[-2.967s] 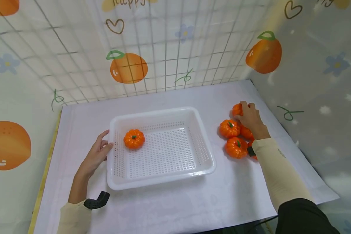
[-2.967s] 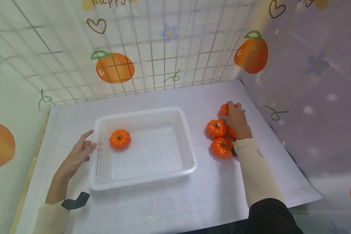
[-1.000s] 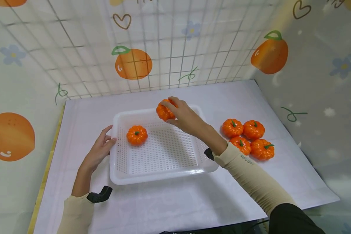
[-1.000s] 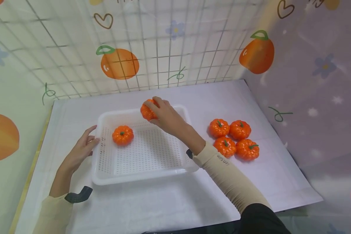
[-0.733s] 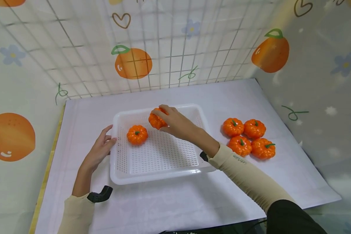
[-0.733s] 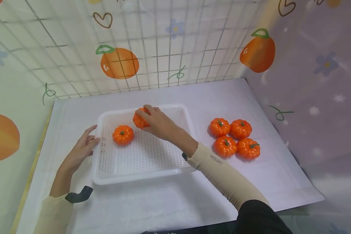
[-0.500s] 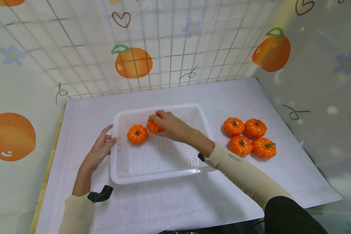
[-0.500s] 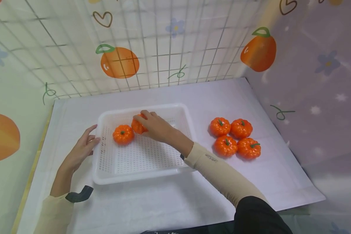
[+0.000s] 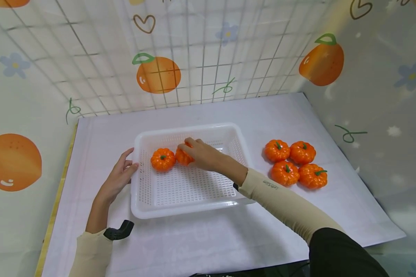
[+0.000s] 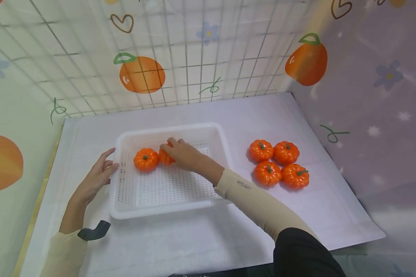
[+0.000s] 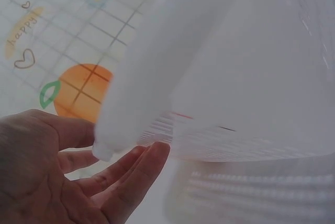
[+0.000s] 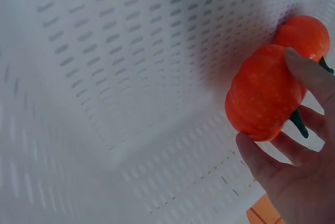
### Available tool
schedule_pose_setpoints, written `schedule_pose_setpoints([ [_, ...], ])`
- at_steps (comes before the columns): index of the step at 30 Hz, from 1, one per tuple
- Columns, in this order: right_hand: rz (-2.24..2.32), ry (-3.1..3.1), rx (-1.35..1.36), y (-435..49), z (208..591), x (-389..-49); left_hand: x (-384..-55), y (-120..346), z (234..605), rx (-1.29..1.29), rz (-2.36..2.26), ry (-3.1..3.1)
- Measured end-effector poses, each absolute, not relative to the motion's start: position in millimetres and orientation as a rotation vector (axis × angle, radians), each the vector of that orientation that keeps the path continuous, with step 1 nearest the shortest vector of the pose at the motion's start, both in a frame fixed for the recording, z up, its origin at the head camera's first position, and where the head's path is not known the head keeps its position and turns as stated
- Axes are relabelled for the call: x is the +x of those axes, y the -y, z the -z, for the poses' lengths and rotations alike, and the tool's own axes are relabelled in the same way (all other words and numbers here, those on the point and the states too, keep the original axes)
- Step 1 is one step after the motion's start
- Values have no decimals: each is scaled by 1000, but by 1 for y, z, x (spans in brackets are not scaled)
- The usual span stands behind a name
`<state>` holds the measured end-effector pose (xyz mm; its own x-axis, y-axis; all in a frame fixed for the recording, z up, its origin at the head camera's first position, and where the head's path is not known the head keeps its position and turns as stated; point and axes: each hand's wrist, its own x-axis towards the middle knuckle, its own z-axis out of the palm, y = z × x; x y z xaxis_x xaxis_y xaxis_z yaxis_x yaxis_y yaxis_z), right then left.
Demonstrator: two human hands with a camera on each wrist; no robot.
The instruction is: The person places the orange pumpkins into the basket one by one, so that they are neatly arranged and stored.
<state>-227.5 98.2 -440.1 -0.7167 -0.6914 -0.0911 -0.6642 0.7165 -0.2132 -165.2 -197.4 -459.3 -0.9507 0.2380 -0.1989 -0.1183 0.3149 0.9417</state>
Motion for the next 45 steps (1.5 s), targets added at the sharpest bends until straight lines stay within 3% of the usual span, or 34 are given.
schedule_pose_setpoints([
  [18, 136, -2774, -1069, -92, 449, -227, -165, 198, 462, 121, -1682, -2289],
  [30, 119, -2853, -1107, -102, 428, -230, -165, 198, 462, 116, -1667, -2292],
  [40, 302, -2999, -1030, -144, 394, -237, -164, 199, 462, 123, -1674, -2298],
  [45, 359, -3062, -840, -180, 382, -237, -164, 198, 462, 120, -1670, -2293],
])
